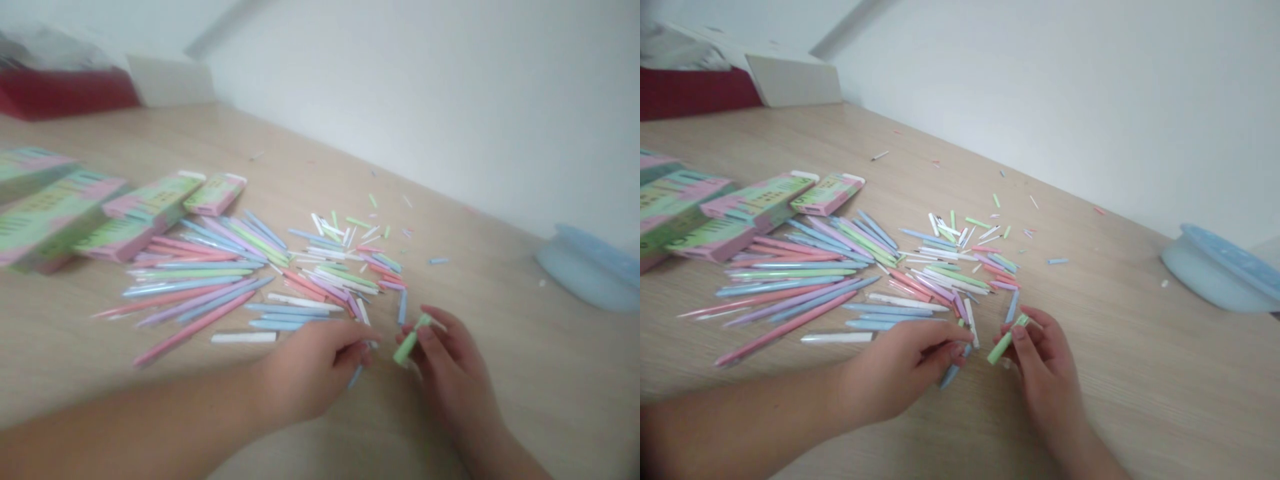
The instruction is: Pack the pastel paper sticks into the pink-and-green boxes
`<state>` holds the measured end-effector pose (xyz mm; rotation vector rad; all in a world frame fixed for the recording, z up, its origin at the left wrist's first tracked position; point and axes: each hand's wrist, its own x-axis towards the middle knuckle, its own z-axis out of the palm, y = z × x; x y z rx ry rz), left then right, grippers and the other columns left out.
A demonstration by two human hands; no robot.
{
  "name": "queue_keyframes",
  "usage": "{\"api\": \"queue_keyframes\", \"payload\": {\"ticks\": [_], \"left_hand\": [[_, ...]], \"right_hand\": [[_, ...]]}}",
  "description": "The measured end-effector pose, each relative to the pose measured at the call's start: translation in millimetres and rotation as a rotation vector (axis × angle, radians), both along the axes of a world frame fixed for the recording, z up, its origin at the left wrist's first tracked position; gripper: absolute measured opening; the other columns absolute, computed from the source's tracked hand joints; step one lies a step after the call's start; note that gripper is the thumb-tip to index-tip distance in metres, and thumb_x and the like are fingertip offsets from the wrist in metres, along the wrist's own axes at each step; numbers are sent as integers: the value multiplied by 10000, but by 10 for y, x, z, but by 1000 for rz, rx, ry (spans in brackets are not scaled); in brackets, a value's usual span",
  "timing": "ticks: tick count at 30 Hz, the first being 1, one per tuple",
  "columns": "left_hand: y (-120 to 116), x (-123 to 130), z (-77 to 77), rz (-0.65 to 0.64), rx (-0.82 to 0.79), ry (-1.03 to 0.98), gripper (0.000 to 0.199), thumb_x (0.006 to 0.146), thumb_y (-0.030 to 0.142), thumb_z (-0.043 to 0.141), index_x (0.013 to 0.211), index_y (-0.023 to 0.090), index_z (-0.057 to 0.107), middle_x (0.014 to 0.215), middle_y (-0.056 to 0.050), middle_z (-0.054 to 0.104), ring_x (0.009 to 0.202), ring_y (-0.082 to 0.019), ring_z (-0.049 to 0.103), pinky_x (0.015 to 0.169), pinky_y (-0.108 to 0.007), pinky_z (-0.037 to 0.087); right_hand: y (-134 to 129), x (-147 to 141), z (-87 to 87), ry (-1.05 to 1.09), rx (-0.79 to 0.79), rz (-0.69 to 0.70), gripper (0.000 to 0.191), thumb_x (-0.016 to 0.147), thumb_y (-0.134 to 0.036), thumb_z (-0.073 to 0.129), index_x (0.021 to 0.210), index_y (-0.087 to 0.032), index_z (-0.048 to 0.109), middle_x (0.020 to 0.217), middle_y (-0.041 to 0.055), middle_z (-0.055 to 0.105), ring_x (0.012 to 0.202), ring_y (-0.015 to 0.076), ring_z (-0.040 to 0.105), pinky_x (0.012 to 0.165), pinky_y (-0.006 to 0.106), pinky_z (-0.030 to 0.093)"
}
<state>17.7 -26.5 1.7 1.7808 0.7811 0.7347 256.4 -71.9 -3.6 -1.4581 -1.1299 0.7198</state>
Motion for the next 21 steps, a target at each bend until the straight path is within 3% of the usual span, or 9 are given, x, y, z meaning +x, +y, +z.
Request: {"api": "queue_keyframes", "payload": {"ticks": [3,7,10,13,16,21], "left_hand": [[-2,0,-7,-18,17,-27,329,1023,234,552,1261,319,762,1093,18,791,967,-164,707,885,-248,502],[-18,31,-74,23,-70,-26,342,1007,266,583,1335,297,673,1054,7,787,958,-181,707,830,-256,510],[-25,44,-97,40,-111,-1,228,985,288,615,1202,262,678,942,16,775,854,-169,692,727,-247,480],[-21,31,-62,10,-48,62,110,980,287,619,1004,255,722,869,38,744,749,-130,634,666,-233,426],[-15,15,-27,19,7,80,119,971,277,634,988,266,752,850,44,733,732,-118,603,677,-229,414],[-20,23,-59,47,-38,74,146,979,295,616,1002,273,758,839,37,716,734,-127,597,651,-233,403]], "right_hand": [[17,-45,-25,188,-69,64,418,864,-506,831,1148,-273,631,899,29,797,750,241,790,639,386,684],[18,-92,-53,217,-19,102,364,857,-467,848,1064,-282,612,907,20,797,739,233,792,632,389,694],[-2,-105,-67,175,7,86,365,866,-483,833,1058,-288,591,909,29,797,759,247,798,637,408,702],[-28,-108,-73,124,14,69,364,871,-480,829,1048,-291,573,932,39,800,797,250,804,669,407,709],[-52,-117,-70,101,13,81,358,867,-462,839,1017,-287,566,939,33,803,790,233,804,680,384,709],[-70,-124,-67,117,43,81,343,881,-442,833,1018,-288,559,955,22,805,822,216,806,699,355,706]]}}
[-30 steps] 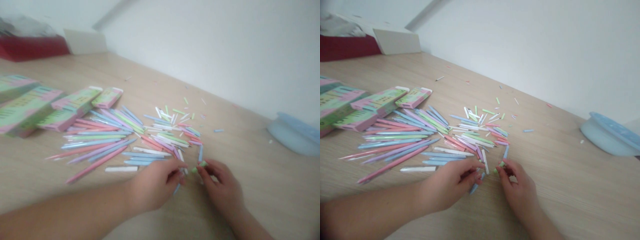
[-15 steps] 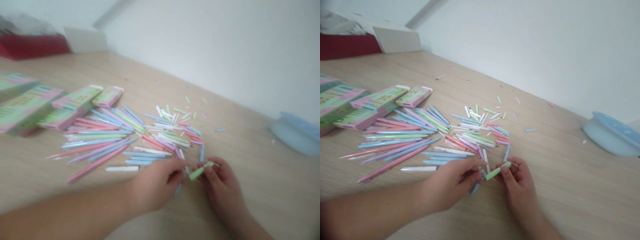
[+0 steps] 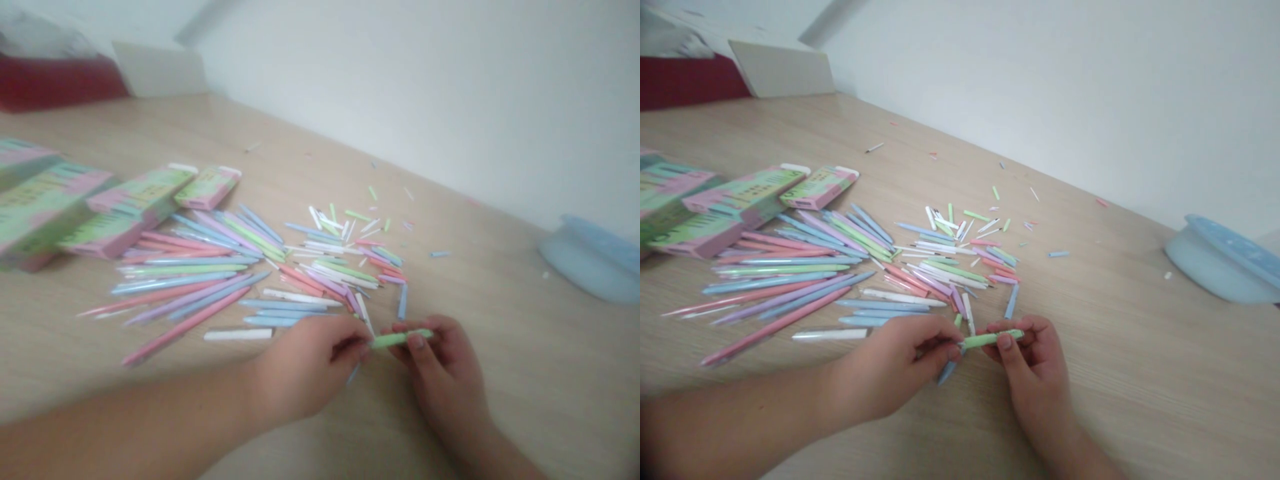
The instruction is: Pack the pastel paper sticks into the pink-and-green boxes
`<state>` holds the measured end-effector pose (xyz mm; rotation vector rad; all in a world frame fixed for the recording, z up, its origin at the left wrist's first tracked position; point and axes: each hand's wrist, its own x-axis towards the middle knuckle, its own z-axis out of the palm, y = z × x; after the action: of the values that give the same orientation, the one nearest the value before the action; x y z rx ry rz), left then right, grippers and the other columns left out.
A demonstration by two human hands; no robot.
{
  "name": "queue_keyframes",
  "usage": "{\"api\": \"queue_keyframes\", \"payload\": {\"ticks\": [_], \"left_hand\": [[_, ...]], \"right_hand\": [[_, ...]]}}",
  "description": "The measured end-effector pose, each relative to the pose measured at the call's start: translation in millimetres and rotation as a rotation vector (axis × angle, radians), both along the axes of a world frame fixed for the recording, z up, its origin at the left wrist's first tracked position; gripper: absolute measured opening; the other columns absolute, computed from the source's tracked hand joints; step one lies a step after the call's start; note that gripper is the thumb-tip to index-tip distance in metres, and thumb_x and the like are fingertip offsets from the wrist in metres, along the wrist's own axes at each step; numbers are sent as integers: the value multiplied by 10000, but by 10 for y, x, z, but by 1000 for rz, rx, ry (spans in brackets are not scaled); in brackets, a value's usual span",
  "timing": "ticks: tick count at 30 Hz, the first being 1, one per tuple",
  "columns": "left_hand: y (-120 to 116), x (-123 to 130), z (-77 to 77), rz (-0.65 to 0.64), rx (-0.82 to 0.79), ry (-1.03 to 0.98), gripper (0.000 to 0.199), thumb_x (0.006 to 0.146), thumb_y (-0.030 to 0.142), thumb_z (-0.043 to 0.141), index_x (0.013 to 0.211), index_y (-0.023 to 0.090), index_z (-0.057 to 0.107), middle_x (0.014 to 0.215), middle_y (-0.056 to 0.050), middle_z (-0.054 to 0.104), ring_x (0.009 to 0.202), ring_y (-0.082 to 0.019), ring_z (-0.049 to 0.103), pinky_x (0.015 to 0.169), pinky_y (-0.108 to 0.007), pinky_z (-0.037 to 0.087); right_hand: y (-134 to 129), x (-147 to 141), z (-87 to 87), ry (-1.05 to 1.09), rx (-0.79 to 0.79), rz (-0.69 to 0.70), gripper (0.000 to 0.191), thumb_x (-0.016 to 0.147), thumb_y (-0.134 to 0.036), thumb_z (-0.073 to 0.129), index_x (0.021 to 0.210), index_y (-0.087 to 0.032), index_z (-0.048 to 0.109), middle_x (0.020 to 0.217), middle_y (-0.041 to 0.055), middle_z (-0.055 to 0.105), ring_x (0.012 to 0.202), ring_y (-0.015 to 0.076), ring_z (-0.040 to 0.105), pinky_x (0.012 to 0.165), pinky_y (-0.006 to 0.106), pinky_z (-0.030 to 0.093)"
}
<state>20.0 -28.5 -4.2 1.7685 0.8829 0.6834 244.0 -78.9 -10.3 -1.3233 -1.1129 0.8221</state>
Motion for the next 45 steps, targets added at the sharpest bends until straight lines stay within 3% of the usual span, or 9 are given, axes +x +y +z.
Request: {"api": "queue_keyframes", "payload": {"ticks": [12,18,23,26,28,33,38,45], "left_hand": [[-1,6,-33,-9,-51,-12,110,975,292,621,999,263,724,851,42,717,746,-126,607,636,-231,399],[0,14,-71,-35,-86,-61,124,970,274,629,1048,275,725,913,38,746,825,-141,650,678,-236,439],[-9,29,-133,-9,-244,-232,232,944,321,680,1172,274,674,939,21,773,819,-162,691,704,-260,496],[-17,26,-100,7,-288,-313,230,906,339,734,1105,241,669,900,14,768,760,-148,683,660,-245,500],[-20,16,-57,17,-272,-316,182,894,333,750,1002,215,664,838,20,741,716,-128,658,627,-224,484],[-34,-19,-2,71,-168,-220,198,893,370,768,875,207,657,731,51,681,655,-100,591,579,-202,435],[-67,-53,28,17,-55,-95,105,920,364,747,954,266,729,878,64,772,813,-123,698,701,-218,491],[-84,-90,34,22,140,-19,168,938,275,714,1100,321,723,969,78,784,908,-137,720,776,-239,497]], "right_hand": [[-29,-30,12,-23,26,7,358,894,-448,823,1036,-287,537,978,30,798,833,216,801,680,340,694],[-16,-59,89,-160,58,21,352,888,-485,813,1001,-296,538,896,21,807,681,218,777,580,337,675],[9,-56,123,-243,-47,91,368,867,-576,789,889,-278,575,645,-6,730,485,194,682,425,278,569],[-26,-34,102,-290,-82,167,322,930,-577,712,916,-267,627,574,-23,677,462,176,644,407,247,511],[-64,-12,86,-407,-65,242,274,991,-532,644,960,-262,675,637,-12,700,525,167,658,468,246,532],[-149,21,68,-675,-100,522,217,1064,-390,557,1179,-280,705,1043,36,772,943,196,733,824,302,604],[-171,36,11,-702,-133,522,230,1072,-364,555,1256,-300,676,1112,41,762,973,194,721,858,304,591],[-162,7,29,-716,-134,554,167,1058,-358,577,1188,-320,674,1084,17,741,987,197,704,880,314,591]]}}
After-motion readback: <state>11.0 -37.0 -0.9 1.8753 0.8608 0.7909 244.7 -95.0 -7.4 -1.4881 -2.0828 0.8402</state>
